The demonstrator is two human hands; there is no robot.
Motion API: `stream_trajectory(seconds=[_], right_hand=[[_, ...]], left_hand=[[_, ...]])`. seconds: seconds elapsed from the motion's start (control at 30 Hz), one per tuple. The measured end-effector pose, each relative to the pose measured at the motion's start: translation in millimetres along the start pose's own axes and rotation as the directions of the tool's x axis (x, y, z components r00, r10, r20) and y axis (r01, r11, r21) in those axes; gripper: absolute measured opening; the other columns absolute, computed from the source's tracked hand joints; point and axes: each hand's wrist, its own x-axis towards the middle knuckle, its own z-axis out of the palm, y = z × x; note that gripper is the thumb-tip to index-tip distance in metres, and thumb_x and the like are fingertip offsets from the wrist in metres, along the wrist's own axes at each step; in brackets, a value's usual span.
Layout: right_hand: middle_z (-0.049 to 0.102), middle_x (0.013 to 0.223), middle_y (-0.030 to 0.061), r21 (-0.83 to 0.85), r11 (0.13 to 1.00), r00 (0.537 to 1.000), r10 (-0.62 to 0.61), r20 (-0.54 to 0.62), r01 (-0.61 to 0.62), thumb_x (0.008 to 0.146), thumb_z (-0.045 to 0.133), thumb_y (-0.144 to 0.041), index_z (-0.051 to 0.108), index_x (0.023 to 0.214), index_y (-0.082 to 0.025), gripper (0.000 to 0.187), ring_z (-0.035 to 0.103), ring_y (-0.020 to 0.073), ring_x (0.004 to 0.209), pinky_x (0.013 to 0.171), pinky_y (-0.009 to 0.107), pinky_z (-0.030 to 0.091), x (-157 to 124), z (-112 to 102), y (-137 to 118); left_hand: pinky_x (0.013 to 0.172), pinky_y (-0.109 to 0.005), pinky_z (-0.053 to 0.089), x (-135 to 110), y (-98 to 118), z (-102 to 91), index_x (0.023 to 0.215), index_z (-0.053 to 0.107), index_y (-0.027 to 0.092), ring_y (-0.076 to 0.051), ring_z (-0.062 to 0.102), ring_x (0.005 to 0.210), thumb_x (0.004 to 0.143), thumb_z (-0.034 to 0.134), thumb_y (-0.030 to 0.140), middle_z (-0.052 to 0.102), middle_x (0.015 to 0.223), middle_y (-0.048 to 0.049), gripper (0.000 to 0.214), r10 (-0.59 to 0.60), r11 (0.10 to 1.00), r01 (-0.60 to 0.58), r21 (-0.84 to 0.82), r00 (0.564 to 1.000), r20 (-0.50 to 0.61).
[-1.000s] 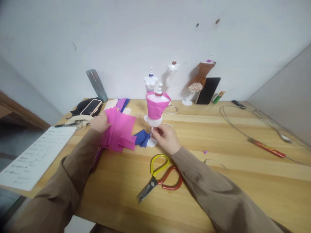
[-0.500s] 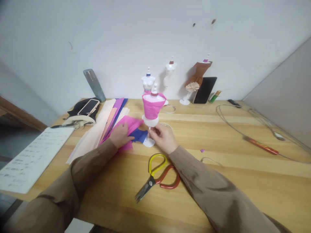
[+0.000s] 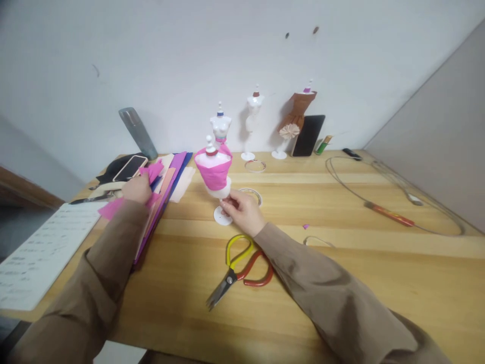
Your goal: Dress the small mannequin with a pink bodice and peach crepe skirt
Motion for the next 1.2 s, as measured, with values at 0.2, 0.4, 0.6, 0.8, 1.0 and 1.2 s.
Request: stream_trajectory(seconds=[0.2, 0.4, 0.6, 0.8, 1.0, 1.2], right_hand=[[0.061, 0.061, 0.0002, 0.039, 0.999, 1.000, 0.026, -0.014, -0.026, 0.086, 0.052, -0.034, 0.053, 0.076, -0.020, 0.017, 0.058, 0.0139, 0.054, 0.056, 0.028, 0.048, 1.2, 2.6, 6.6], [0.060, 0.060, -0.0002, 0.052, 0.998, 0.998, 0.032, -0.048, -0.030, 0.085, 0.053, -0.033, 0.053, 0.077, -0.020, 0.015, 0.056, 0.0135, 0.054, 0.056, 0.027, 0.047, 5.4, 7.7, 9.1], [0.061, 0.061, 0.0003, 0.045, 0.999, 0.999, 0.023, -0.038, -0.021, 0.083, 0.054, -0.034, 0.055, 0.076, -0.020, 0.015, 0.058, 0.0146, 0.055, 0.057, 0.028, 0.048, 5.7, 14.0, 0.2], [0.068, 0.067, 0.0036, -0.018, 0.998, 0.994, 0.057, 0.096, -0.055, 0.081, 0.052, -0.035, 0.063, 0.079, -0.018, 0.020, 0.063, 0.0161, 0.060, 0.060, 0.029, 0.051, 7.2, 6.2, -7.1], [0.069, 0.068, -0.0004, -0.215, 0.973, 0.937, 0.148, 0.315, -0.081, 0.066, 0.065, -0.025, 0.070, 0.070, -0.020, 0.008, 0.061, 0.0149, 0.061, 0.060, 0.027, 0.047, 20.2, -59.4, -14.9], [0.067, 0.059, -0.0020, -0.470, 0.876, 0.913, 0.276, 0.300, -0.111, 0.063, 0.061, -0.012, 0.072, 0.072, -0.021, 0.016, 0.058, 0.0136, 0.052, 0.053, 0.025, 0.042, 24.7, -99.7, -10.2]], left_hand=[[0.079, -0.043, 0.048, 4.8, -1.9, 12.2, 0.114, 0.057, 0.009, -0.037, 0.063, 0.096, 0.080, 0.040, 0.066, 0.066, 0.105, -0.0242, 0.069, -0.016, 0.998, 0.021, -0.052, 0.996, 0.089], [0.094, -0.056, 0.034, -22.6, 26.1, -17.2, 0.106, 0.063, 0.008, -0.044, 0.046, 0.118, 0.085, 0.044, 0.052, 0.057, 0.120, -0.0270, 0.052, 0.051, 0.995, -0.065, -0.074, 0.983, -0.175], [0.066, -0.026, 0.046, -64.5, 85.6, -14.8, 0.100, 0.070, 0.018, -0.015, 0.058, 0.069, 0.074, 0.066, 0.037, 0.066, 0.080, -0.0027, 0.033, 0.588, 0.482, -0.432, -0.762, 0.805, -0.084], [0.067, -0.024, 0.046, -77.3, 113.0, 10.8, 0.072, 0.071, 0.014, -0.013, 0.057, 0.074, 0.075, 0.064, 0.028, 0.065, 0.085, -0.0048, 0.015, 0.478, 0.216, -0.332, -0.918, 0.856, -0.198], [0.046, -0.019, 0.037, -58.2, 100.0, 17.5, 0.081, 0.070, 0.011, -0.007, 0.045, 0.048, 0.074, 0.063, 0.036, 0.057, 0.057, 0.0009, 0.027, 0.412, 0.122, -0.172, -0.978, 0.905, -0.107], [0.042, -0.018, 0.039, -47.6, 101.8, 25.8, 0.088, 0.068, 0.010, -0.007, 0.048, 0.045, 0.074, 0.061, 0.034, 0.056, 0.054, 0.0012, 0.029, 0.398, 0.051, -0.117, -0.992, 0.913, -0.087]])
